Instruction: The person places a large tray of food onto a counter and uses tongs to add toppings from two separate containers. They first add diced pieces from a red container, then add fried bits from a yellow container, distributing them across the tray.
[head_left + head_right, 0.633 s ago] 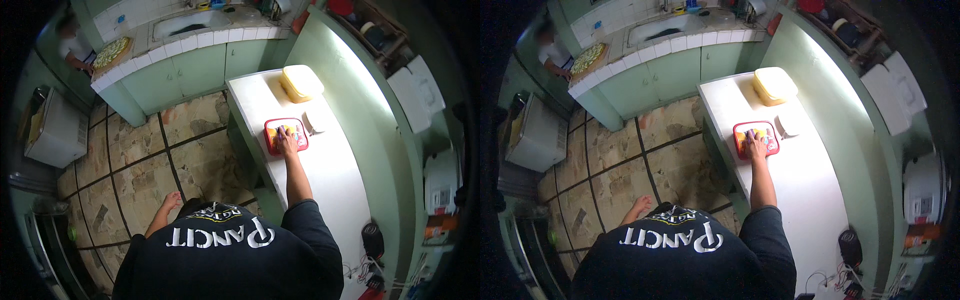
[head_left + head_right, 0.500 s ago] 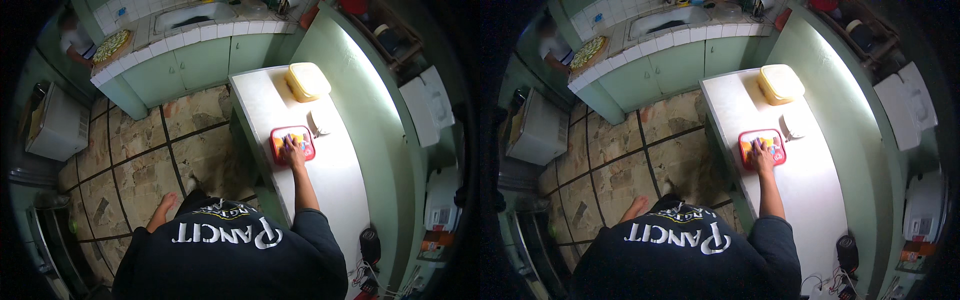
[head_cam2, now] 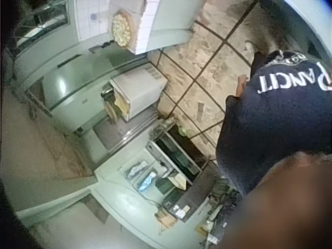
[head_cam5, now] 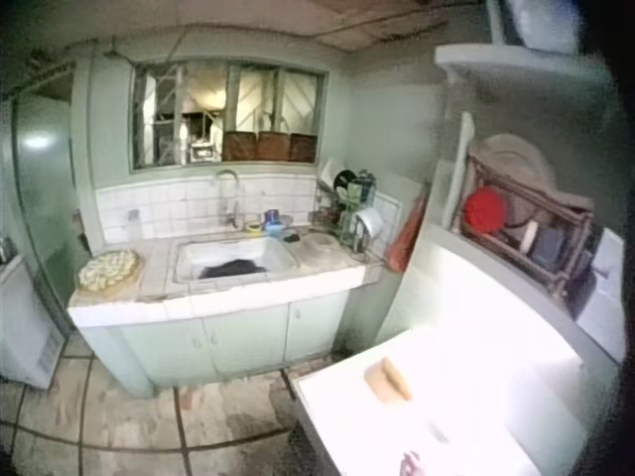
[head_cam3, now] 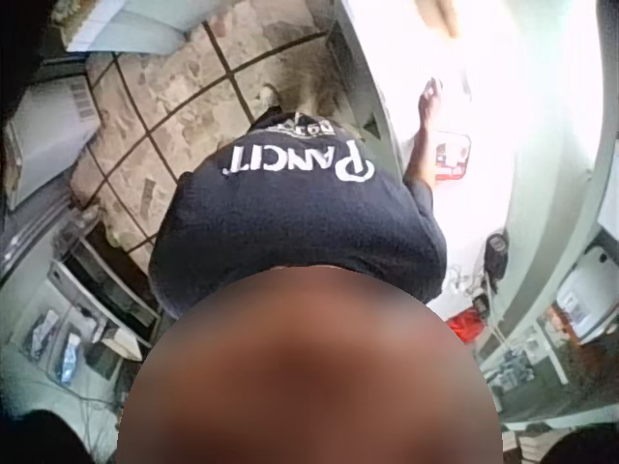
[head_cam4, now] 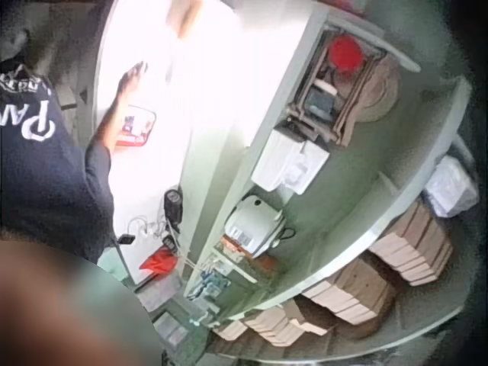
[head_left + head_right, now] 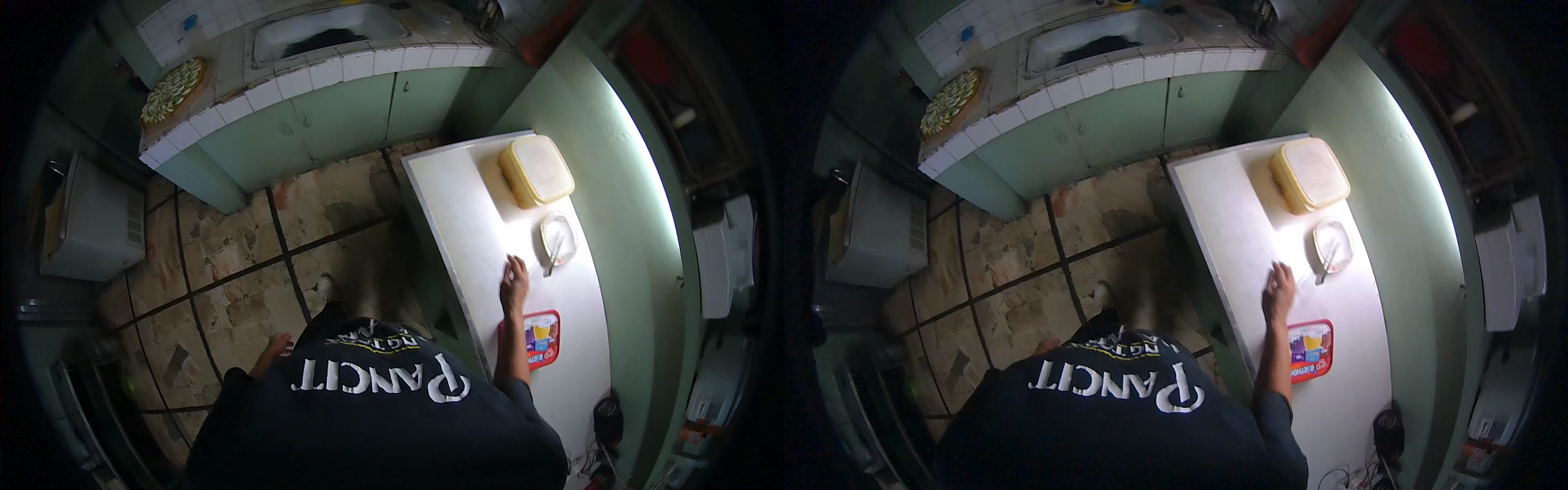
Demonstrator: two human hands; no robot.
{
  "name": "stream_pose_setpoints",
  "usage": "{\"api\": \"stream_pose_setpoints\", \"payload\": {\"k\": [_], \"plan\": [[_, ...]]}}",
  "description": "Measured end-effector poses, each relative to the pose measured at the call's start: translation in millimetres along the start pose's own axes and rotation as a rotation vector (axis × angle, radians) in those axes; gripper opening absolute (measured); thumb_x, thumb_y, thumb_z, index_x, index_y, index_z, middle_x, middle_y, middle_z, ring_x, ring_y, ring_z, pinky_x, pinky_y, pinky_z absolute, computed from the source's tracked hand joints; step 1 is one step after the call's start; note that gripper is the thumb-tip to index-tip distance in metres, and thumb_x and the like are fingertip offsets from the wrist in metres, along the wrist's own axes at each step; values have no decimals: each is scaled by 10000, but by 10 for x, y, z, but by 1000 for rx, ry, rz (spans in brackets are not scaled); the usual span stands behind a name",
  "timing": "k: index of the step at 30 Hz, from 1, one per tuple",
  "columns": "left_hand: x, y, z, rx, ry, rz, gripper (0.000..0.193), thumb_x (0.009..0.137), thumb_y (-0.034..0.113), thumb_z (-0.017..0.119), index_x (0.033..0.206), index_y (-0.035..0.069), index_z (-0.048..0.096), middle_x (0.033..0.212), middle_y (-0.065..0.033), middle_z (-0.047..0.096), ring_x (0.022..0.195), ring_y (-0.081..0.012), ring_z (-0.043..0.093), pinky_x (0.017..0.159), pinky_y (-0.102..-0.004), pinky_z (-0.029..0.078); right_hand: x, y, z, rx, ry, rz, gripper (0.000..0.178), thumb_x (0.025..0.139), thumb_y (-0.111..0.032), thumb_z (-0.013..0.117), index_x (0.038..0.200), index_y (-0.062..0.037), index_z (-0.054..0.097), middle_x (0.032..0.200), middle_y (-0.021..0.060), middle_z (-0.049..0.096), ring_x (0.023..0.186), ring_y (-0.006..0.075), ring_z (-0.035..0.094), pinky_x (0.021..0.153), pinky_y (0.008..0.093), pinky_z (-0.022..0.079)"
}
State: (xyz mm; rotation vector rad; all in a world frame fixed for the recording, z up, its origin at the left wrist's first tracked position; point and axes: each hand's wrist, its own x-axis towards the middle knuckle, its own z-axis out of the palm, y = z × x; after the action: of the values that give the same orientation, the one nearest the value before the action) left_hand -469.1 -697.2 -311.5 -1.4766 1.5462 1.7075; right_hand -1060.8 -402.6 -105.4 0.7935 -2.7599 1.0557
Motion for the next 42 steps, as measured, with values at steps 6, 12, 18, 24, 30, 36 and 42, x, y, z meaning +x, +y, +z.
{"api": "stream_pose_setpoints", "payload": {"k": [6,12,18,24,30,36,42], "plan": [[182,498,-1230,-373,207,-17,423,887,374,575,1228,131,511,1014,-81,586,861,-225,594,727,-412,484,956,-399,1778,-444,-449,339,810,913,-606,359,1465,-34,200,1546,165,128,1431,346,82,1095,600,132],[147,818,-2122,-701,557,-207,404,924,408,526,1238,155,507,1020,-67,609,822,-227,617,735,-424,467,1446,-1140,2578,-690,-274,716,779,925,-599,313,1480,-74,162,1549,185,78,1422,388,70,1099,595,118],[391,492,-2129,-886,495,-181,414,914,360,534,1248,118,491,1043,-107,625,760,-246,627,612,-429,465,1657,-1670,4088,5,-213,-849,538,959,-412,366,1464,-240,300,1540,108,213,1263,297,414,1019,471,313],[1249,650,-2221,437,408,266,336,815,309,651,1076,103,601,1026,-122,644,915,-331,625,754,-434,514,1183,-1802,4839,-584,-1112,-746,317,889,-308,538,1111,-88,593,894,132,641,771,261,623,729,426,498],[1514,1206,-2755,-499,495,-119,246,898,284,561,990,60,605,872,-74,644,641,-179,611,513,-305,483,2583,-2942,5231,-633,-1697,-855,264,854,-373,582,869,-115,633,802,141,653,742,310,641,708,449,503],[1440,1886,-4387,-723,1296,236,277,903,244,539,822,0,641,647,-53,610,580,-139,567,547,-292,442,3599,-4997,5893,151,-896,-985,263,887,-271,510,861,-51,651,784,170,655,755,351,632,688,423,486],[798,3073,-6891,-971,1593,644,367,957,307,502,808,0,637,694,-30,599,599,-111,531,555,-252,409,3687,-6773,6608,1098,-1321,295,331,894,-211,612,1121,29,595,985,117,668,869,211,653,794,328,530]]}}
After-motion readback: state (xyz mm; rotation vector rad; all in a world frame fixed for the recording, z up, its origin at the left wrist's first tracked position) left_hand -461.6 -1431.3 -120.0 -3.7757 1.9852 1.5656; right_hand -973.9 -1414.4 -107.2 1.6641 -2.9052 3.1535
